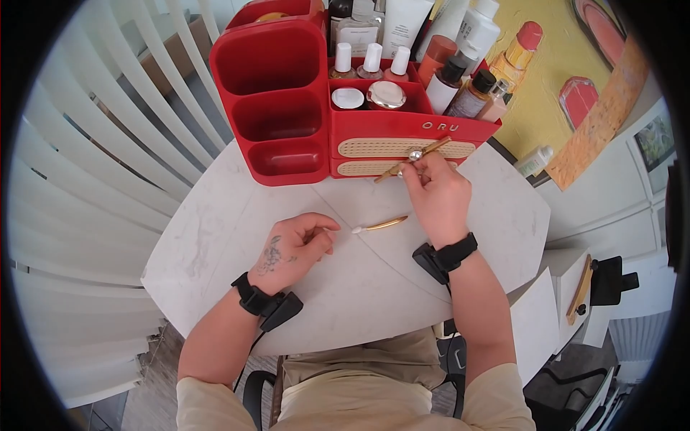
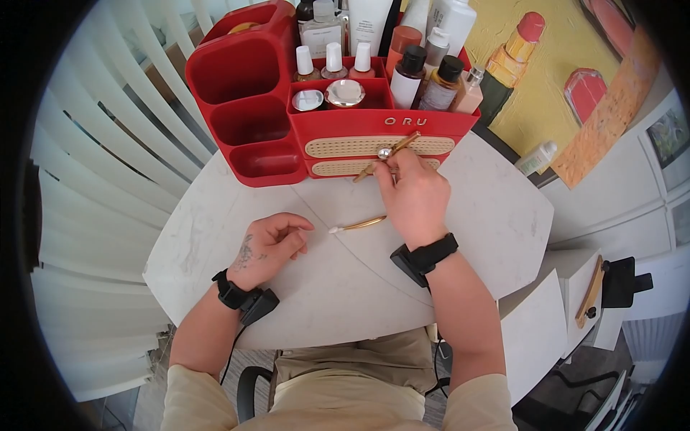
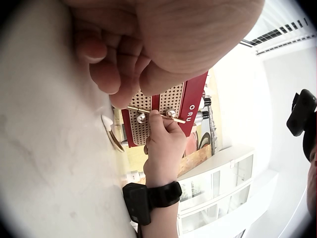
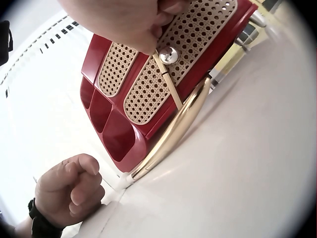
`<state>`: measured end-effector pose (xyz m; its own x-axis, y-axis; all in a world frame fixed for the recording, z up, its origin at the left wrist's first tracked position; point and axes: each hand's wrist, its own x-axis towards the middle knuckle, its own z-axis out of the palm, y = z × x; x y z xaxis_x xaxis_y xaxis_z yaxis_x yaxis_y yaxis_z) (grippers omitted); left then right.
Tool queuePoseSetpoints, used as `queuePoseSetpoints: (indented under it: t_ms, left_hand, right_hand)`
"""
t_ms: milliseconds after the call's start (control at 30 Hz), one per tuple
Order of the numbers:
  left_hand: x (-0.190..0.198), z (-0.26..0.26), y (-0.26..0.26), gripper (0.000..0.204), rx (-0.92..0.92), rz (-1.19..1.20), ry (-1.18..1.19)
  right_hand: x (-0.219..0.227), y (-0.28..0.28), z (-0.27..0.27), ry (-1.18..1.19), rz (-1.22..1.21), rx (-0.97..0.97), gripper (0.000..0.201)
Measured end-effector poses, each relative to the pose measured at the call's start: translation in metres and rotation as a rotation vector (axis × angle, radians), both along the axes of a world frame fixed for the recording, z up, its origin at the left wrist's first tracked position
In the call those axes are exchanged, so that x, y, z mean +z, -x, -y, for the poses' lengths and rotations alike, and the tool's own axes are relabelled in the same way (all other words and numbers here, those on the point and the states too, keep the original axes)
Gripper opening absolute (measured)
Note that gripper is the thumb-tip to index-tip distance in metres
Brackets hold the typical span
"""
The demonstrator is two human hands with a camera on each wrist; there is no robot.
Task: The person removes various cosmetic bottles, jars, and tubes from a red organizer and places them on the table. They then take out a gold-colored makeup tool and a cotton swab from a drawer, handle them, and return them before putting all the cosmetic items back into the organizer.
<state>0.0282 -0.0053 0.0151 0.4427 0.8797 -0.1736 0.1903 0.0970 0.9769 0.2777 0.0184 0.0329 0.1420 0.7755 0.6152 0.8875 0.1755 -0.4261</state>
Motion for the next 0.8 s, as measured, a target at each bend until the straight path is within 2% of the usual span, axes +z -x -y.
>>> queuePoseSetpoints:
  t_ms: [400, 567, 800]
  left_hand:
    - [0.0007, -0.0002, 0.0005, 0.018, -0.004, 0.007, 0.006]
    - [0.0016, 0.0006, -0.0001, 0.018, 0.002, 0.0, 0.007]
    - [0.0019, 0.0003, -0.0009, 0.017, 0.005, -0.017, 0.001]
  right_hand:
    - [-0.0021, -0.0009, -0.0008, 0.005, 0.013, -0.002, 0.021]
    - [0.001, 0.0004, -0.0005, -0.036, 0.094, -0.013, 0.021]
    - [0.0022, 0.0002, -0.0004, -0.015, 0.052, -0.014, 0.023]
